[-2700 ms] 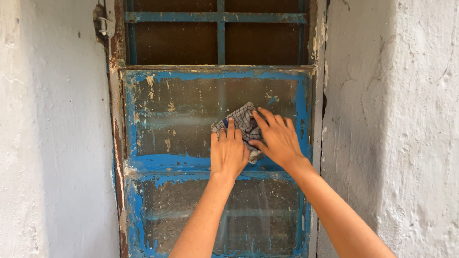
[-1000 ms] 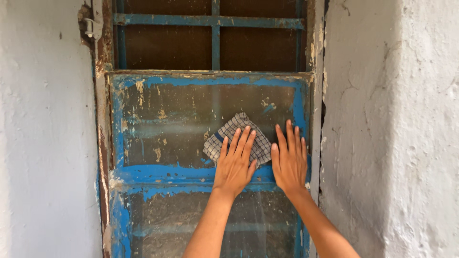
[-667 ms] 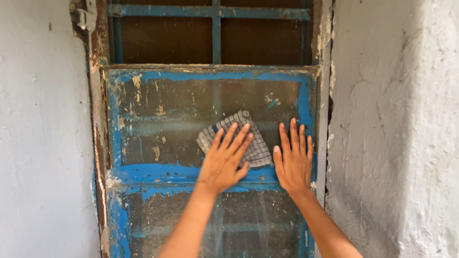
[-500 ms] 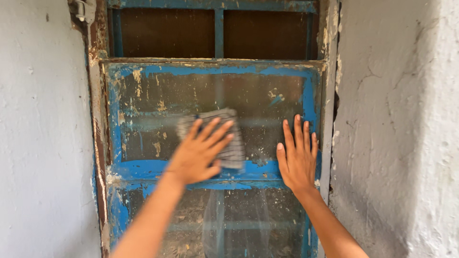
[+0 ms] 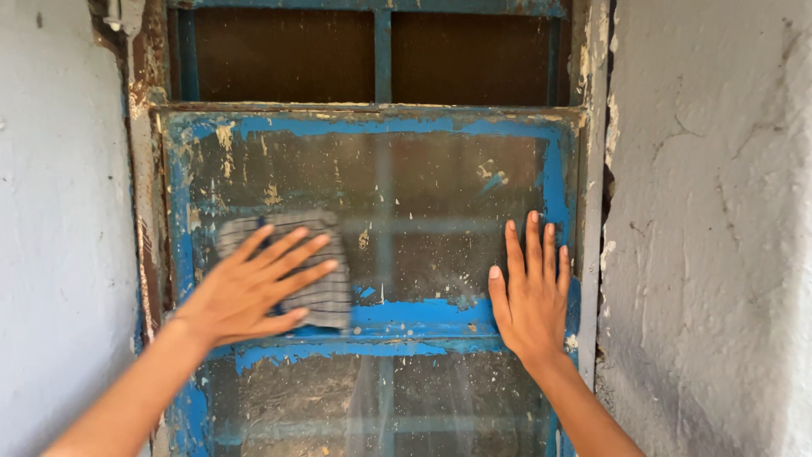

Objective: The person rubs a window pane with a cloth and then sprays liquid from a bottle onto the glass and continues wiping.

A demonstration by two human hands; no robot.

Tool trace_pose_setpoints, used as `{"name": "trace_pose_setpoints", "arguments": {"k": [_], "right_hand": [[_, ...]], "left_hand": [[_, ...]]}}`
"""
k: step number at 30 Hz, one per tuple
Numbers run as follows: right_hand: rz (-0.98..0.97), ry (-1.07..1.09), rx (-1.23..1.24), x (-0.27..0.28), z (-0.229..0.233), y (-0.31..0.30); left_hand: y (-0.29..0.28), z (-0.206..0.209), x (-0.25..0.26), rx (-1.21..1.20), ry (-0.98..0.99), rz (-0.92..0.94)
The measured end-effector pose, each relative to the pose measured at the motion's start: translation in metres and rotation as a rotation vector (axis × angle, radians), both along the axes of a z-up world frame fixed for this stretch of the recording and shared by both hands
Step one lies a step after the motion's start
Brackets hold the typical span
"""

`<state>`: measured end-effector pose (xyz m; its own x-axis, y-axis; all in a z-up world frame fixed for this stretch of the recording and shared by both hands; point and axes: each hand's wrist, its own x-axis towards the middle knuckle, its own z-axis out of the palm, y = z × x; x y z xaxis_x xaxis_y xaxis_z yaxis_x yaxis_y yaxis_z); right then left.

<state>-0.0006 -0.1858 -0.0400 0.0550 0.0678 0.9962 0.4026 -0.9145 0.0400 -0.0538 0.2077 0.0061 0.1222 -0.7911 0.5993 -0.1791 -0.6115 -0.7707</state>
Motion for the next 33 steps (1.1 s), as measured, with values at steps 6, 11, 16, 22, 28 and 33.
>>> {"name": "trace_pose_setpoints", "arguments": {"k": [6,11,16,22,28,33], "right_hand": [[-0.007,-0.008,-0.003,0.001,0.001,0.0],[-0.008,-0.012,-0.001,0.001,0.001,0.0],[-0.006,-0.015,-0.023,-0.002,0.002,-0.004],[0.011,-0.017,-0.009,-0.003,0.003,-0.003],[0.01,-0.035,-0.001,-0.001,0.001,-0.001],[-0.002,-0.04,-0.001,0.0,0.0,0.001]], "left_hand": [[-0.071,0.004,0.013,-0.029,-0.027,-0.012],[-0.152,0.008,0.028,-0.023,0.026,-0.103],[-0.181,0.01,0.029,-0.031,0.133,-0.166],[-0.111,0.005,0.019,0.037,0.105,-0.031],[0.026,0.006,-0.014,0.006,0.02,0.149],[0.031,0.004,-0.009,0.004,0.015,0.107]]}}
